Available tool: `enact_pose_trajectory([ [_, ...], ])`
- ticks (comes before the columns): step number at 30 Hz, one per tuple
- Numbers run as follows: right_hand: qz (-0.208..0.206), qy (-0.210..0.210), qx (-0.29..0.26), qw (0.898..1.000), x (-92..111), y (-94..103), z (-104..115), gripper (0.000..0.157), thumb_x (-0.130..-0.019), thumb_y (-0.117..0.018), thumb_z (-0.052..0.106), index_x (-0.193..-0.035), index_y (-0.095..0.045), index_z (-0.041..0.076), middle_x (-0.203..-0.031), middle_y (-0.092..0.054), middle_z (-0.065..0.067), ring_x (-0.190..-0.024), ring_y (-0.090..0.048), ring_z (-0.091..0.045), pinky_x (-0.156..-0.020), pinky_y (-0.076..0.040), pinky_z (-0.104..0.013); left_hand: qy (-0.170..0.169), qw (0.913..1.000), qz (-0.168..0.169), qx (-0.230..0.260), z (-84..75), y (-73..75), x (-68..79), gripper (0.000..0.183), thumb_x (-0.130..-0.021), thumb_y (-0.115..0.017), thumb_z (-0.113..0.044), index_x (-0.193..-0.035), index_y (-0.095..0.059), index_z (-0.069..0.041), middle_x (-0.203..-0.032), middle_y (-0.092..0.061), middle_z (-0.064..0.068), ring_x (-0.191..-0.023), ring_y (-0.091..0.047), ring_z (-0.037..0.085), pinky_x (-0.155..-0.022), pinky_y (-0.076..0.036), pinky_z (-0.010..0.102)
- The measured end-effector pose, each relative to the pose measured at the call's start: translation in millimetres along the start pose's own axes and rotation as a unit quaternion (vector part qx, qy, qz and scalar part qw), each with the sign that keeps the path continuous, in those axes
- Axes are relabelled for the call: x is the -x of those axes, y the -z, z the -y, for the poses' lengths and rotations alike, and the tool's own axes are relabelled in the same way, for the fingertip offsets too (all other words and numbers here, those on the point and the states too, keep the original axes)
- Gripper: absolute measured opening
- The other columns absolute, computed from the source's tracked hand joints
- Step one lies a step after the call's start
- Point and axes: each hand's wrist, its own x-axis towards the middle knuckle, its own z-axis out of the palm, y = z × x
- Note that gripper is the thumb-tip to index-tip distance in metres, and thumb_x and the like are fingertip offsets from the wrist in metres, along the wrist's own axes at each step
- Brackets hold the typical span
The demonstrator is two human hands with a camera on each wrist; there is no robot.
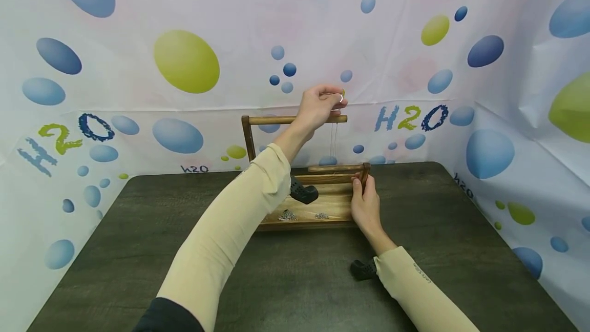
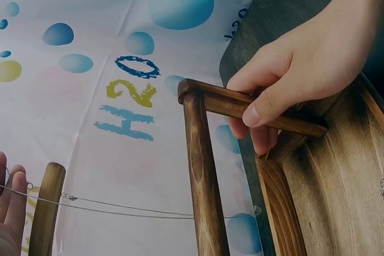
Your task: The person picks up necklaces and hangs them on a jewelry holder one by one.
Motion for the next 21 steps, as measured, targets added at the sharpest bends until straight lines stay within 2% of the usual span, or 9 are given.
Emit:
enact_pose_trajectory([
  [11,-0.003,-0.001,-0.001,1.0,1,1.3,2,0.033,-0.11,-0.042,0.026,-0.131,-0.051,0.002,-0.126,-0.06,-0.023,-0.116,-0.057,-0.038,-0.096,-0.044,-0.054,-0.007,0.9999,-0.009,0.005,-0.6,15.7,3.7,0.021,-0.103,-0.057,-0.006,-0.12,-0.065,0.004,-0.103,-0.073,0.015,-0.108,-0.068,0.034,-0.082,-0.059,0.031],
  [21,0.002,-0.008,-0.003,1.0,2,1.5,3,0.036,-0.11,-0.041,0.027,-0.134,-0.05,0.001,-0.129,-0.06,-0.021,-0.119,-0.057,-0.037,-0.098,-0.044,-0.054,-0.002,0.9998,-0.018,0.011,-1.4,38.2,8.0,0.026,-0.104,-0.057,-0.007,-0.126,-0.061,0.006,-0.106,-0.072,0.016,-0.107,-0.069,0.032,-0.085,-0.058,0.031],
])
